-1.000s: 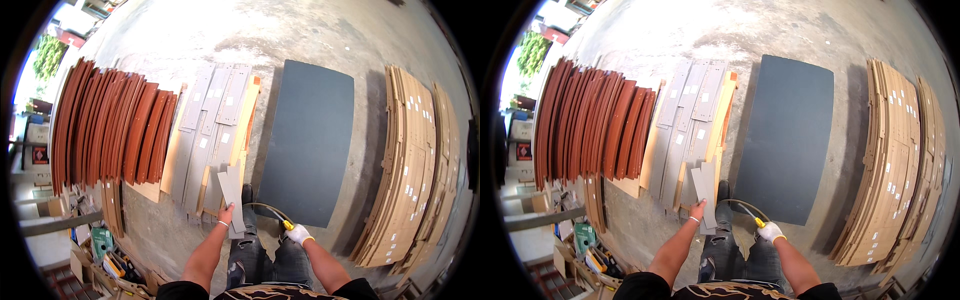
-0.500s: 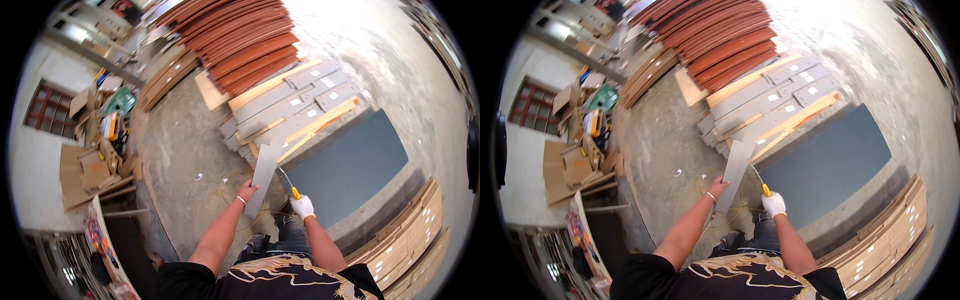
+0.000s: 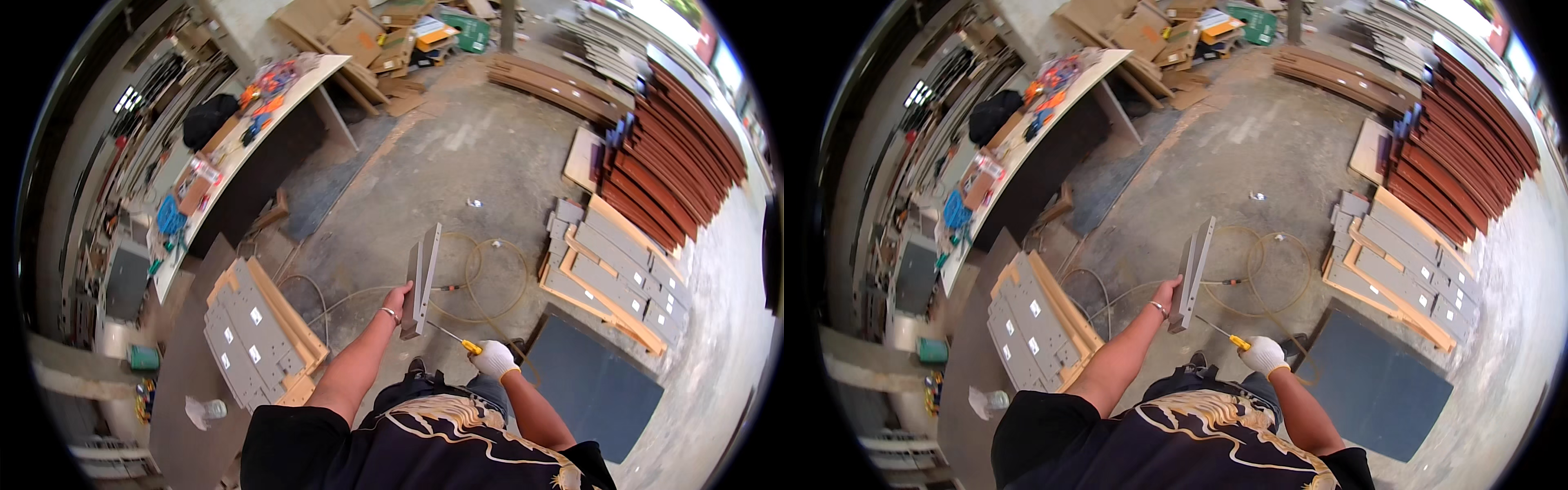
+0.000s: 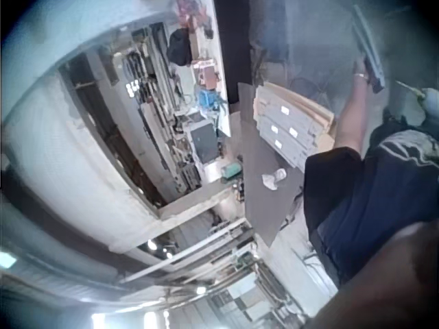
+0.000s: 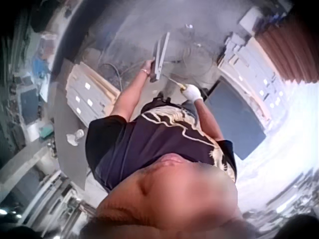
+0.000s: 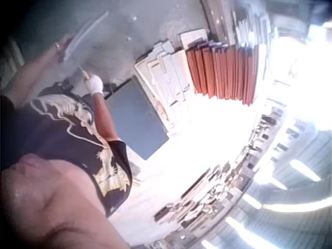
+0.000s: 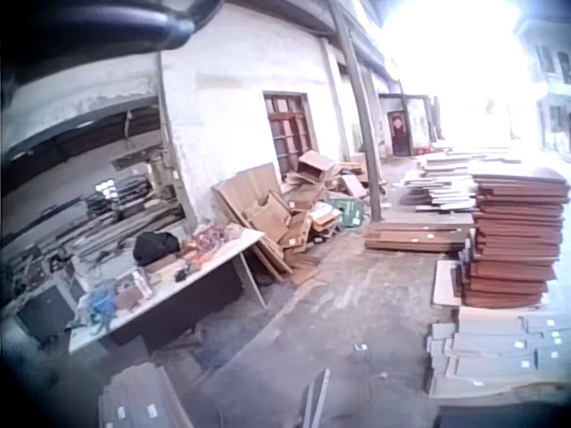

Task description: The person repeatedly picks up rectangular wooden panels from a large stack and places them onto a separate pile on the floor. The person handles the panels one at a time, moving them from a vertical rack to a horizontal stack.

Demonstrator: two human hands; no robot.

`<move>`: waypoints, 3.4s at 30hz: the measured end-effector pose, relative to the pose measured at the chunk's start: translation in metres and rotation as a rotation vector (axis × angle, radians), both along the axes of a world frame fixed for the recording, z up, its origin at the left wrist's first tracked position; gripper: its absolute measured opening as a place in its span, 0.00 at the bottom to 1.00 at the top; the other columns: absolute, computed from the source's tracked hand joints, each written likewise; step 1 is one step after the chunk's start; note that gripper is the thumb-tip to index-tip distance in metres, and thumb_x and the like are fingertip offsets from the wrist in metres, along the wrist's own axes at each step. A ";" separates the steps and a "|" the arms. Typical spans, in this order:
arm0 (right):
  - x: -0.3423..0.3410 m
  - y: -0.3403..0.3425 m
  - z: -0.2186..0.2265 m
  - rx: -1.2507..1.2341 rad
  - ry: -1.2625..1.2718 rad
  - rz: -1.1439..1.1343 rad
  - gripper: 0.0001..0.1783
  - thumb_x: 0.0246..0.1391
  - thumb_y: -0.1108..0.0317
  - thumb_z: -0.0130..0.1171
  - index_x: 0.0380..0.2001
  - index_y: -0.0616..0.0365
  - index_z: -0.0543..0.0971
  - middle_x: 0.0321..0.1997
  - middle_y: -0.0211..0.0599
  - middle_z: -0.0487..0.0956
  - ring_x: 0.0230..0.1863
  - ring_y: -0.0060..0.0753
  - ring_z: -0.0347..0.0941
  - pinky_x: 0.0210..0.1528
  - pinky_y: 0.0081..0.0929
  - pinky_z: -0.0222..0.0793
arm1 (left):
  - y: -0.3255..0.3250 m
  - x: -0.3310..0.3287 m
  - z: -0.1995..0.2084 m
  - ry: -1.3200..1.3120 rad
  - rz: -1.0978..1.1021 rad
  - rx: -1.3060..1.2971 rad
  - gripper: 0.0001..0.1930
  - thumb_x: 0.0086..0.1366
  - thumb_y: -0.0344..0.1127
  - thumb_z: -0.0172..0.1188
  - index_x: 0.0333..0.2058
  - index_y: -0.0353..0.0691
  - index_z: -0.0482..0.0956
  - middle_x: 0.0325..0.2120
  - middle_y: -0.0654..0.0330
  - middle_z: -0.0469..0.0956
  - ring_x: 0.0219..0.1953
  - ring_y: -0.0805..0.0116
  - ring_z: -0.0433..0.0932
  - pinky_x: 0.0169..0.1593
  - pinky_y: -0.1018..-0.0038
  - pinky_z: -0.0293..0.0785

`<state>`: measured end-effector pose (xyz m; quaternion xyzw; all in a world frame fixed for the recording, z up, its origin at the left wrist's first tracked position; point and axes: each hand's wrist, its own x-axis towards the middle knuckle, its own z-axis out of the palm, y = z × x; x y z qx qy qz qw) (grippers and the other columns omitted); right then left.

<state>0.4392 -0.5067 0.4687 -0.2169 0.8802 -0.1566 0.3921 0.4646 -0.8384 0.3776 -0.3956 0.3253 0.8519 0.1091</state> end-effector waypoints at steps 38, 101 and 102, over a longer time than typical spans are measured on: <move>0.114 -0.117 -0.010 -0.084 -0.168 -0.004 0.11 0.58 0.67 0.61 0.33 0.66 0.84 0.24 0.39 0.83 0.17 0.30 0.77 0.20 0.29 0.72 | -0.238 0.473 0.104 -1.302 0.258 -1.833 0.30 0.59 0.30 0.62 0.61 0.42 0.68 0.44 0.52 0.75 0.48 0.53 0.77 0.49 0.56 0.74; 0.065 0.429 -0.062 -1.071 -0.580 -2.572 0.06 0.62 0.66 0.52 0.31 0.53 0.71 0.21 0.33 0.70 0.14 0.17 0.54 0.18 0.21 0.50 | 0.499 -0.277 -0.082 0.218 -1.539 -0.790 0.10 0.67 0.36 0.60 0.33 0.34 0.83 0.28 0.55 0.84 0.24 0.67 0.81 0.29 0.71 0.77; 0.051 0.429 -0.070 -1.052 -0.610 -2.538 0.06 0.62 0.66 0.52 0.30 0.53 0.71 0.22 0.34 0.71 0.14 0.17 0.54 0.17 0.21 0.50 | 0.523 -0.294 -0.088 0.220 -1.617 -0.833 0.11 0.66 0.36 0.60 0.33 0.33 0.83 0.28 0.53 0.85 0.24 0.68 0.81 0.30 0.70 0.78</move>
